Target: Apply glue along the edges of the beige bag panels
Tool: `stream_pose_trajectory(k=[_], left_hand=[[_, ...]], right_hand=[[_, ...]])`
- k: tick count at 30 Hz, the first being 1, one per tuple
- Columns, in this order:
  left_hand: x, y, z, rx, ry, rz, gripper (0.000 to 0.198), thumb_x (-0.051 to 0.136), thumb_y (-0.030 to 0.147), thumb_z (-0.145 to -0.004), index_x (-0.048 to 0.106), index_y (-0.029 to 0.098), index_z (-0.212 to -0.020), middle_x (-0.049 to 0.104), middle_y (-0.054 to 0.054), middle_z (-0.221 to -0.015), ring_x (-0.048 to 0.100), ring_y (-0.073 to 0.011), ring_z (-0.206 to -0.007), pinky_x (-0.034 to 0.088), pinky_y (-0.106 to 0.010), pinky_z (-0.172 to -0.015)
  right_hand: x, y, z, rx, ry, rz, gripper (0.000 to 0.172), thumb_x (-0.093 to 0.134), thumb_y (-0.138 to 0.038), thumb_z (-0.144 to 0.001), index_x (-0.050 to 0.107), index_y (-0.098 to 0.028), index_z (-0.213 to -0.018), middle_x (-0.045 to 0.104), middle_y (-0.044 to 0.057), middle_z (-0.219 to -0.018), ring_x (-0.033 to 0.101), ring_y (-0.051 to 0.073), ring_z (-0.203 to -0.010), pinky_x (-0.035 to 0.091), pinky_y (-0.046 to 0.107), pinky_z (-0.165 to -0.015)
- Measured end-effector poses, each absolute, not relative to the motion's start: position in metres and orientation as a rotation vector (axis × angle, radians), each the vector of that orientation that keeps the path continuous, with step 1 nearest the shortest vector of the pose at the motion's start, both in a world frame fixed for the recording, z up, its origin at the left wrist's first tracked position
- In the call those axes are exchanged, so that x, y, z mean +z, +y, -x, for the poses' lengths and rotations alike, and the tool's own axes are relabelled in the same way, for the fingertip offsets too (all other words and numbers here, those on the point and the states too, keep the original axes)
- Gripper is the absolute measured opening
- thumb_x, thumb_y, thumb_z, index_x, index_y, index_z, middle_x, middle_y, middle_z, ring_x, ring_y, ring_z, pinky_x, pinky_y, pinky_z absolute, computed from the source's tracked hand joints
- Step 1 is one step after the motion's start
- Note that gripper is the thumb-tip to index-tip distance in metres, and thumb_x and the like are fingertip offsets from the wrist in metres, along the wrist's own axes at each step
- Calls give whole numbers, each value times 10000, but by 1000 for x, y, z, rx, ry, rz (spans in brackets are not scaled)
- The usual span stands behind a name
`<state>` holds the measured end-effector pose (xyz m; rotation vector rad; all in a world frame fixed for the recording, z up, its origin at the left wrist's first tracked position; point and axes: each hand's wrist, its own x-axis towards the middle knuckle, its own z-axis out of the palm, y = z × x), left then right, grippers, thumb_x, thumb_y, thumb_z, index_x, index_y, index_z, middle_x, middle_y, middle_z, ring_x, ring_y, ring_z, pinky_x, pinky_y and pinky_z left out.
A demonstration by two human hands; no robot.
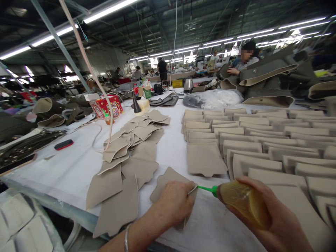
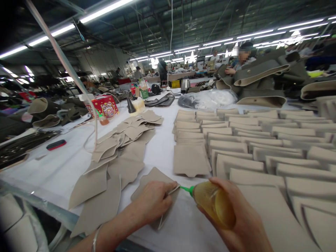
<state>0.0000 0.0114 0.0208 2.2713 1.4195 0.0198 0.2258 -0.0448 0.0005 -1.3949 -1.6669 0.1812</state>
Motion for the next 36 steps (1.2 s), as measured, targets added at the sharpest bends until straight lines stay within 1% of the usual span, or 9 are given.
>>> stream_pose_trajectory(k=[4,8,12,17,21,24,27,30,36], left_hand=[[19,10,-1,21,1418,-2272,344,443,183,-796,683,240,-1037,745,-77,-1022,682,-299,-1016,505,-368,-876],[18,9,0,31,1419,-2278,359,441,196,-817,679,257,-1079,745,-66,-1032,682,-284,-1012,502,-358,-880],[17,9,0,20,1419,-2290,351,447,200,-819,674,252,-1082,743,-67,-1038,680,-285,-1011,503,-355,-875],[16,9,0,8,1418,-2290,345,445,220,-839,675,259,-1094,742,-71,-1033,680,-289,-1009,505,-358,-868],[18,9,0,8,1415,-2285,366,437,223,-845,671,263,-1123,739,-75,-1054,679,-296,-1006,509,-360,-857],[19,9,1,-5,1415,-2265,364,437,216,-846,677,263,-1116,738,-69,-1059,670,-287,-1025,499,-351,-883],[19,9,2,5,1407,-2223,419,441,221,-854,654,284,-1210,724,-46,-1138,644,-268,-1085,476,-344,-942],[18,10,2,8,1404,-2201,466,441,212,-853,629,292,-1272,712,-34,-1181,630,-262,-1112,462,-349,-973],[19,9,3,14,1394,-2202,473,444,208,-853,629,298,-1279,710,-34,-1186,636,-265,-1100,466,-348,-964]], right_hand=[[-3,-44,-228,212,-1658,1402,425,694,-580,-819,595,-317,-1138,701,29,-1001,712,265,-759,623,319,-655],[-5,-42,-232,248,-1622,1416,431,713,-561,-805,616,-276,-1114,711,37,-988,717,256,-759,614,289,-621],[-7,-38,-235,299,-1593,1426,488,726,-597,-788,591,-290,-1143,706,41,-991,712,263,-762,616,321,-675],[-11,-40,-238,292,-1634,1404,451,717,-586,-806,594,-322,-1150,698,24,-1004,711,249,-766,610,287,-632],[-15,-41,-241,349,-1621,1432,475,717,-566,-819,572,-306,-1190,683,40,-1045,704,254,-808,610,305,-696],[-16,-42,-241,303,-1615,1426,477,726,-578,-806,580,-308,-1171,677,28,-1038,695,246,-804,607,314,-736],[-13,-42,-238,292,-1624,1413,432,712,-566,-819,597,-303,-1142,686,15,-998,695,225,-754,609,286,-700],[-8,-42,-237,312,-1607,1407,432,712,-556,-819,599,-277,-1129,688,23,-973,694,215,-732,604,253,-641],[-15,-45,-242,330,-1577,1428,470,722,-558,-807,585,-276,-1157,676,32,-1005,691,235,-780,607,280,-677]])
